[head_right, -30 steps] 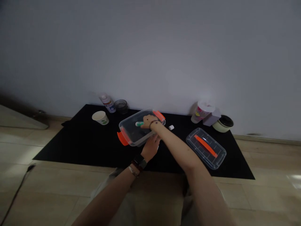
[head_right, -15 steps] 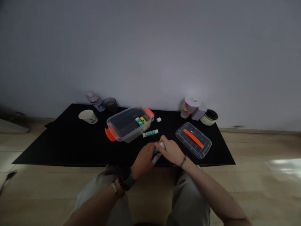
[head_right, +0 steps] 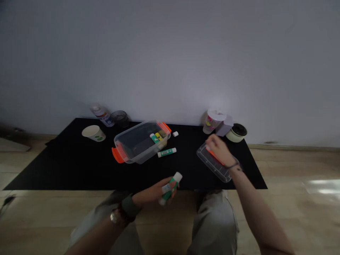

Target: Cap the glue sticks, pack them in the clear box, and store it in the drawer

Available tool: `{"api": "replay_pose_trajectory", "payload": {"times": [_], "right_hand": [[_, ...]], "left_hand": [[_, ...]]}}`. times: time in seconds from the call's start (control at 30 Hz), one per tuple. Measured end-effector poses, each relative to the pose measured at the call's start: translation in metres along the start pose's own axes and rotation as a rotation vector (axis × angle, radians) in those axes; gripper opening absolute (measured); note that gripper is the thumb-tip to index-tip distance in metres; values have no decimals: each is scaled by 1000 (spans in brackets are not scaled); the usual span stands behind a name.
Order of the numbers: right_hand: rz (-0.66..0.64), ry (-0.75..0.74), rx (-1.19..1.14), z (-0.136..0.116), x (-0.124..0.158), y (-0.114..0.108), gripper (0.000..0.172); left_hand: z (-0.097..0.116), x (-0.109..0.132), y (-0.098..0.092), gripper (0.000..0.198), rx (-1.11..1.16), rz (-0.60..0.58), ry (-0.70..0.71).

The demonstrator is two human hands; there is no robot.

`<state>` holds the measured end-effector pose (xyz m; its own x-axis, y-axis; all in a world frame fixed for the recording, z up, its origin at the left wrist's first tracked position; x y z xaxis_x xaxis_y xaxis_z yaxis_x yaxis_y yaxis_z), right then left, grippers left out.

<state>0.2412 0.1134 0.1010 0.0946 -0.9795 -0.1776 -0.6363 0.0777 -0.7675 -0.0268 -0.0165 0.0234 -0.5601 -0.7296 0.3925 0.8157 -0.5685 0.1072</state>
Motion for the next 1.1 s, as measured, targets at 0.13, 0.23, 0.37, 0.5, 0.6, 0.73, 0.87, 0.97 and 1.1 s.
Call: {"api": "replay_pose_trajectory", "payload": {"times": [0.13,0.23,0.37,0.5,0.6,0.73,0.87,0.97,1.1], "right_hand": [[-418,46,244,7,-23,93,22],[-507,46,414,2,-36,135,20],[-234,-55,457,-44,-64,131,29],[-96,-325,329,-128,-86,141,33],[-418,-368,450,-170,-95,186,30],[-665,-227,595,-180,-102,238,40],[-659,-165,623,-172,-108,251,42],[-643,-126,638,-168,-111,248,41],[-596,-219,563,-171,-108,246,38]], "left_hand": [[-1,-32,-21,20,-766,439,19],[1,-48,-34,26,-1094,590,-22],[0,-61,-46,26,-1257,662,93],[-8,-75,-52,27,-1277,665,185],[-14,-83,-51,26,-1259,666,198],[-18,-92,-50,31,-1219,675,206],[-17,-97,-49,40,-1132,717,296],[-14,-96,-47,42,-1094,713,333],[-3,-86,-42,41,-1149,737,363]]}}
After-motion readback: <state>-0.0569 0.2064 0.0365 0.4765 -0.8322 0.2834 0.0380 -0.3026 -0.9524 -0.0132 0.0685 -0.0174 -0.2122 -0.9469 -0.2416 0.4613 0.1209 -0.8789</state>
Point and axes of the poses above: each hand's wrist, its own x-axis away from the middle knuckle, its own y-axis out of the palm, z = x × y, the point moved 2 cm from there along -x, towards the middle knuckle, and after that the axes turned 7 degrees about z, right-handed, at the moved point
